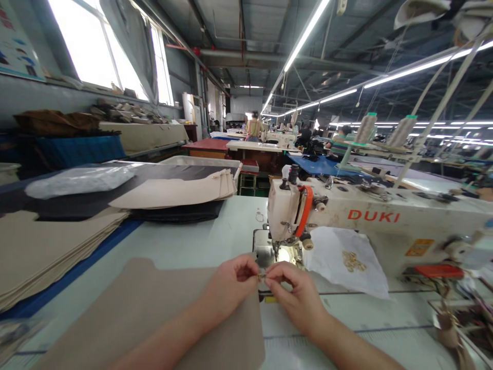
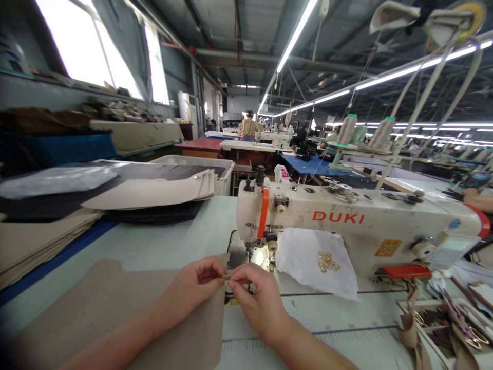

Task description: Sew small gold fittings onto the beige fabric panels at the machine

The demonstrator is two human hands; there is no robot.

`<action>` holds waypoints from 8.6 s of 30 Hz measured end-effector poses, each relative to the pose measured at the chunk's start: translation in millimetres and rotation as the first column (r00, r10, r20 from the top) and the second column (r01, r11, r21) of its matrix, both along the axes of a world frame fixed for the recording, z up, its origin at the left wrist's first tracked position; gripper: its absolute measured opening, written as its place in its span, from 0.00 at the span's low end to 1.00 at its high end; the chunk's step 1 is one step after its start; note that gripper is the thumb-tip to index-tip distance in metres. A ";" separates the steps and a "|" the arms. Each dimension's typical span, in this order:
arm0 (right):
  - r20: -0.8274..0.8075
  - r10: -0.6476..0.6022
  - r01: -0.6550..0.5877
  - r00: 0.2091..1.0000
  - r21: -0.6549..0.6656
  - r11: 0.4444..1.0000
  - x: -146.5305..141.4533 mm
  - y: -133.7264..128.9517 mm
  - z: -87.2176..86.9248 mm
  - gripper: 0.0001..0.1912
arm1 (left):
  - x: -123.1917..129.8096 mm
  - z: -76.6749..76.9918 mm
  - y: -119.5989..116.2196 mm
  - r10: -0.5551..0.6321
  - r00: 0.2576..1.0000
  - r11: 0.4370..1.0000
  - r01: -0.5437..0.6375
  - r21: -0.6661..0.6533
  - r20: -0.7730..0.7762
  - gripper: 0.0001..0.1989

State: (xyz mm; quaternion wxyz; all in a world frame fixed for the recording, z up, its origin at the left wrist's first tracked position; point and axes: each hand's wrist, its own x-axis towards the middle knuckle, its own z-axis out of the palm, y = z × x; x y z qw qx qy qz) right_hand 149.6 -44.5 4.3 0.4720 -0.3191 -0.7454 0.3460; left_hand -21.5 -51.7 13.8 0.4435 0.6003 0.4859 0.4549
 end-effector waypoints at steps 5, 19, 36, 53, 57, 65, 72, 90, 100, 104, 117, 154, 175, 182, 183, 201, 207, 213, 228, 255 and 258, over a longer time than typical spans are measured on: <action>-0.008 -0.089 0.088 0.996 -0.030 0.996 -4.0 2.2 1.5 0.06 | 3.3 2.5 1.1 0.040 0.998 0.999 -0.038 -0.030 0.046 0.04; 0.009 -0.097 0.097 0.995 -0.043 0.994 -6.0 5.2 -3.6 0.06 | 6.2 1.6 1.5 0.027 0.997 0.998 -0.023 -0.056 0.073 0.08; -0.212 -0.037 -0.063 0.977 -0.446 0.893 -4.0 5.4 -3.0 0.07 | 3.4 3.9 -7.7 0.054 0.985 0.991 -0.033 0.130 -0.161 0.07; 0.002 -0.133 0.131 0.991 -0.195 0.972 -0.3 2.5 6.1 0.06 | 2.6 10.2 -12.5 0.056 0.914 0.973 0.041 0.228 -0.402 0.11; 0.052 -0.118 0.126 0.992 -0.235 0.964 1.4 2.5 5.5 0.07 | 1.6 23.0 -8.6 0.000 0.902 0.998 0.026 0.055 -0.431 0.11; -0.049 -0.101 0.068 0.994 -0.454 0.888 5.4 9.7 2.4 0.08 | -28.5 6.7 -28.6 0.188 0.561 0.975 -0.006 0.223 -0.806 0.23; 0.036 -0.091 0.092 0.995 -0.661 0.745 0.7 22.1 13.1 0.04 | -15.7 -20.5 -29.9 0.145 0.530 0.950 0.161 0.267 -0.835 0.23; 0.272 0.079 0.154 0.959 -0.735 0.660 -7.1 44.6 29.7 0.11 | 13.7 -1.8 9.1 0.169 0.663 0.848 0.279 0.450 -0.730 0.12; 0.388 0.102 0.181 0.916 -0.627 0.758 -7.5 46.6 25.1 0.12 | 21.3 -4.5 11.9 0.213 0.646 0.868 0.219 0.446 -0.733 0.10; 0.470 0.044 0.180 0.882 -0.422 0.889 0.7 36.7 18.2 0.09 | 22.1 -4.1 12.7 0.215 0.652 0.867 0.215 0.449 -0.728 0.09; 0.834 -0.214 -0.622 0.509 0.528 0.578 41.2 14.8 14.3 0.08 | 20.6 -10.8 14.9 0.240 0.656 0.846 0.219 0.485 -0.715 0.08; 0.735 -0.045 -0.474 0.677 0.482 0.737 30.6 12.8 -2.2 0.09 | 15.6 -16.1 19.1 0.241 0.591 0.808 0.317 0.497 -0.769 0.08; 0.718 -0.043 -0.450 0.694 0.480 0.754 30.2 10.5 0.1 0.09 | 16.0 -14.1 23.4 0.227 0.617 0.766 0.365 0.529 -0.754 0.09; 0.676 -0.048 -0.379 0.735 0.469 0.798 29.1 7.5 2.5 0.09 | 14.7 -14.3 20.8 0.217 0.593 0.785 0.366 0.499 -0.776 0.10; 0.670 -0.049 -0.366 0.741 0.464 0.807 29.4 7.1 3.2 0.09 | 14.0 -13.8 20.0 0.212 0.592 0.783 0.373 0.497 -0.778 0.11; 0.763 -0.188 -0.291 0.619 0.445 0.847 25.2 11.1 4.8 0.03 | 14.1 -3.6 5.7 0.150 0.668 0.789 0.363 0.496 -0.728 0.12; 0.759 -0.189 -0.281 0.623 0.443 0.851 33.7 20.9 3.9 0.04 | 24.1 -5.2 18.4 0.132 0.667 0.789 0.377 0.485 -0.733 0.13; 0.748 -0.197 -0.252 0.633 0.440 0.862 38.7 32.8 2.7 0.06 | 30.6 -3.9 33.6 0.117 0.672 0.786 0.387 0.482 -0.731 0.13; 0.749 -0.173 -0.225 0.640 0.397 0.890 38.6 40.4 4.8 0.03 | 27.9 -12.1 49.8 0.135 0.664 0.782 0.384 0.491 -0.735 0.12; 0.707 -0.185 -0.267 0.682 0.477 0.837 42.2 29.7 1.4 0.07 | 25.0 -4.9 38.9 0.155 0.641 0.838 0.317 0.443 -0.752 0.13; 0.720 -0.166 -0.278 0.673 0.455 0.846 42.8 27.7 0.8 0.07 | 24.5 -4.1 37.4 0.145 0.623 0.841 0.332 0.427 -0.769 0.14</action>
